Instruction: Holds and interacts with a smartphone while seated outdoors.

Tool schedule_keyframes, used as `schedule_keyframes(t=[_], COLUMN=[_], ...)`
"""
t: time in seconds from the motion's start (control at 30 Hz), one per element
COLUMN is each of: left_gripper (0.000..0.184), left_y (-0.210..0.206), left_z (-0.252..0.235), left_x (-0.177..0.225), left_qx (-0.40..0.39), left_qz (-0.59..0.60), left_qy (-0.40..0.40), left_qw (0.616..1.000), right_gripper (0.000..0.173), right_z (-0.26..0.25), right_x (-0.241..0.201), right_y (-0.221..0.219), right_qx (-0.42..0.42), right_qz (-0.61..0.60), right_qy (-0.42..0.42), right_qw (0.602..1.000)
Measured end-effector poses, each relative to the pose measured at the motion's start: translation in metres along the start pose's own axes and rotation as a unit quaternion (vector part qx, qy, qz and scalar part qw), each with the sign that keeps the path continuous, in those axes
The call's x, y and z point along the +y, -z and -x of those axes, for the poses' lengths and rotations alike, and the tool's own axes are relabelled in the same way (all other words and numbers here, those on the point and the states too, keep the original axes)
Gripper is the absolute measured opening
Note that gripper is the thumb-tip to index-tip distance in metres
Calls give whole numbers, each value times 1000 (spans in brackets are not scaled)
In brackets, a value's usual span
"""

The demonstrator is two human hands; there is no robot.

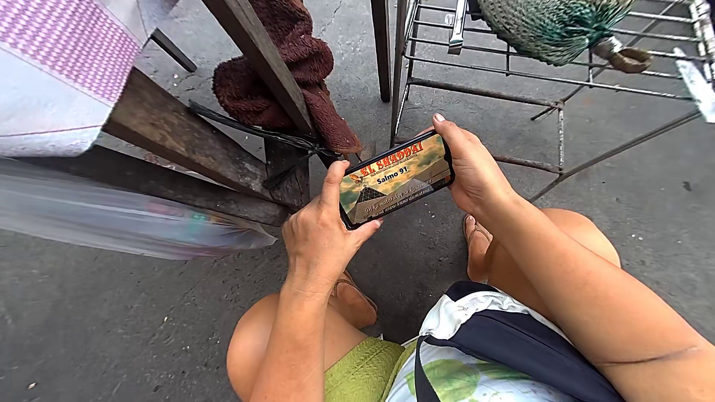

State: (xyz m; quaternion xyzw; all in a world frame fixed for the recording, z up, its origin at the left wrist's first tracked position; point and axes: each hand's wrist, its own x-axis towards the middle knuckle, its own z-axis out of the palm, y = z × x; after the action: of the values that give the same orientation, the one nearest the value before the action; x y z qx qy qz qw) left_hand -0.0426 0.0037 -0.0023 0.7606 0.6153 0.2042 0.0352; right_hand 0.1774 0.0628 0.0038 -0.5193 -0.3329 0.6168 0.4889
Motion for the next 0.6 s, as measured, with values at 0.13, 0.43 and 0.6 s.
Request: schedule_keyframes(t=[0.13, 0.43, 0.6], left_gripper=[97, 97, 97], left_y=[0, 0, 0], left_z=[0, 0, 0], left_x=[0, 0, 0], left_qx=[0, 0, -5], left_qz=[0, -4, 1], left_qy=[0, 0, 2], left_qw=[1000, 1000, 1000], right_gripper=[41, 43, 42], right_z=[0, -1, 0], right_x=[1, 0, -1], right_y=[0, 1, 0], right_qx=[-1, -2, 3], right_qz=[1, 2, 10], right_qy=[-1, -7, -8], right_qw=[1000, 1000, 1000])
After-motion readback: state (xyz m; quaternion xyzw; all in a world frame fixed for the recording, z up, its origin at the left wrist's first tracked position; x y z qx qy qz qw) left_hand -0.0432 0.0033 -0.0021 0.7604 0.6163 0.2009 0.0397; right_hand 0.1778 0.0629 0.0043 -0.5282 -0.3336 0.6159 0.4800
